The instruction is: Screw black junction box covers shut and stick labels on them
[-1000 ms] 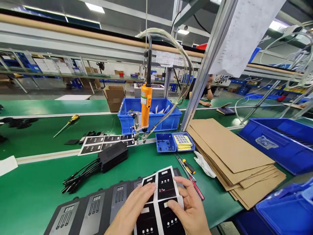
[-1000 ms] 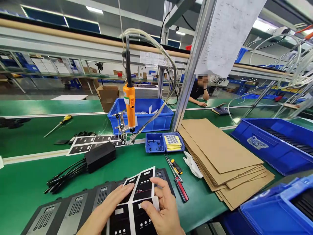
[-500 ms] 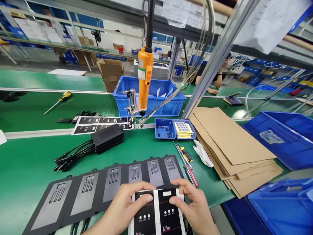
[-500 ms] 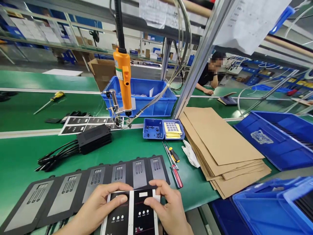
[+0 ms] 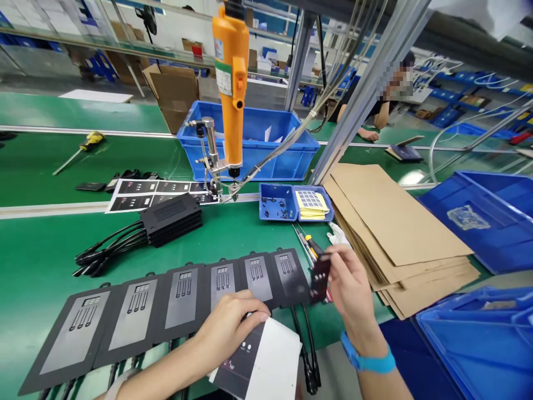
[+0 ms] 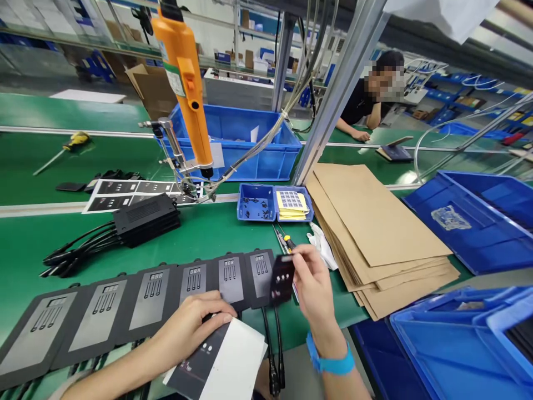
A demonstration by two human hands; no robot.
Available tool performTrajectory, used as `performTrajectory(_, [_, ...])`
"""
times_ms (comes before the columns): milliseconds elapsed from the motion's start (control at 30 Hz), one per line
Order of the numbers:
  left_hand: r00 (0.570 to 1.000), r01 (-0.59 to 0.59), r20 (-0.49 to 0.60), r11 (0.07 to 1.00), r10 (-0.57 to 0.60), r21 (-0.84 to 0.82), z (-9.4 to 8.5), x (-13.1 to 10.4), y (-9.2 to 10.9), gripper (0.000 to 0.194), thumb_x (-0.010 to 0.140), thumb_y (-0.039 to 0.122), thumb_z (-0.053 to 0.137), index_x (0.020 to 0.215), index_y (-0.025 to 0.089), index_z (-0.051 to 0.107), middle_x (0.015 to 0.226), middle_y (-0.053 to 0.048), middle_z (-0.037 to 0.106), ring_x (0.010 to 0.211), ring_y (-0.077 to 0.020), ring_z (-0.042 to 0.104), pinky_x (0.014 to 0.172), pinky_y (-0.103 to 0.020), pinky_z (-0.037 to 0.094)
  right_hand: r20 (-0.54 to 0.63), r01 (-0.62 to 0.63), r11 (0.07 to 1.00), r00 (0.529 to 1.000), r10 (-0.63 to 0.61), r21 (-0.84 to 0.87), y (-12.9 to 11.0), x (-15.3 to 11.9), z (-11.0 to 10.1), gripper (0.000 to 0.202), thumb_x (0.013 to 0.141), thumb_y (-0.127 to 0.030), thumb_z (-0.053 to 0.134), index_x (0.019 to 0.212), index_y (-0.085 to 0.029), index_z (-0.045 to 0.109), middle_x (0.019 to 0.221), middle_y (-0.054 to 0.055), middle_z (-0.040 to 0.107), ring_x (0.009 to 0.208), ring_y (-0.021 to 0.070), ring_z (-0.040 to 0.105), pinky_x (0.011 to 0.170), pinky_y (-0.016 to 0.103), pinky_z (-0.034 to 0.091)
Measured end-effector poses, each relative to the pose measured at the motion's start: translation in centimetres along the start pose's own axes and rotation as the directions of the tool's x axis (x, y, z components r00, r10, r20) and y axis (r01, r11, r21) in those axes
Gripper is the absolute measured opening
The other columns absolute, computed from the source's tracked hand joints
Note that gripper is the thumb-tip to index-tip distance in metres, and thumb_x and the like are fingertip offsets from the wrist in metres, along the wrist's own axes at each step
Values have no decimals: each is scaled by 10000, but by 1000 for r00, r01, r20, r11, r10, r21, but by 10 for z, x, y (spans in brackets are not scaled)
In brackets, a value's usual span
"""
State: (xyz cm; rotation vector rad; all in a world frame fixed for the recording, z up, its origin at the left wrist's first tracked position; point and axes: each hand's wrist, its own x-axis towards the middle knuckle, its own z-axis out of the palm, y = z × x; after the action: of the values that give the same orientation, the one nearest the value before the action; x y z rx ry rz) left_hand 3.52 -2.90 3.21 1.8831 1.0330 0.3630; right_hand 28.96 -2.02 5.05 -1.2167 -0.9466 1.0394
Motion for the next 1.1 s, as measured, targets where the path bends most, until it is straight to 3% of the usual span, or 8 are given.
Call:
performTrajectory(67, [998,-68,12,985,67,158,8,6,2,295,1001,297,467,956,263,756,896,-35,662,704,-174,668,647,-268,503,57,-62,979,996,75,-193,8,21,1,215,882,-433,663,923,-228,612,785,-21,536,638,106,458,594,230,407])
performTrajectory(133, [989,-147,25,920,148,364,17,11,3,314,1015,303,427,1105,256,724,1087,-73,663,628,-168,669,584,-286,523,135,-65,947,984,113,-315,19,35,5,272,862,-456,659,881,-190,611,771,-9,565,663,118,493,626,246,419])
performTrajectory(200, [977,-199,47,816,207,542,26,14,1,355,1024,293,389,1250,228,655,1283,-126,618,628,-196,694,536,-315,543,170,-61,929,977,130,-365,30,41,11,288,841,-456,658,842,-171,618,751,1,581,672,127,511,644,259,421])
performTrajectory(300, [964,-249,97,704,249,665,36,17,-2,368,1019,251,413,1324,169,600,1371,-180,581,698,-244,726,544,-348,584,171,-63,917,975,140,-393,42,41,17,287,816,-443,664,833,-158,633,760,13,597,680,132,520,671,273,421])
performTrajectory(567, [943,-298,113,641,314,707,36,16,1,338,985,213,537,1301,111,603,1344,-196,607,767,-231,737,576,-348,627,185,-67,902,970,160,-426,46,38,16,269,814,-438,639,831,-169,641,750,13,594,664,135,515,656,274,420])
performTrajectory(867, [953,-299,205,571,224,765,37,18,8,537,900,128,617,1426,177,519,1381,-206,577,637,-200,702,555,-337,617,182,-64,884,969,165,-463,48,39,17,260,812,-426,622,831,-167,637,751,13,595,648,127,498,634,266,417])
performTrajectory(1100, [953,-301,215,575,215,761,39,18,7,547,910,107,578,1447,166,494,1377,-219,571,671,-209,705,570,-343,617,170,-40,857,975,147,-513,50,39,16,229,814,-396,619,826,-170,654,746,13,609,636,126,498,615,263,409])
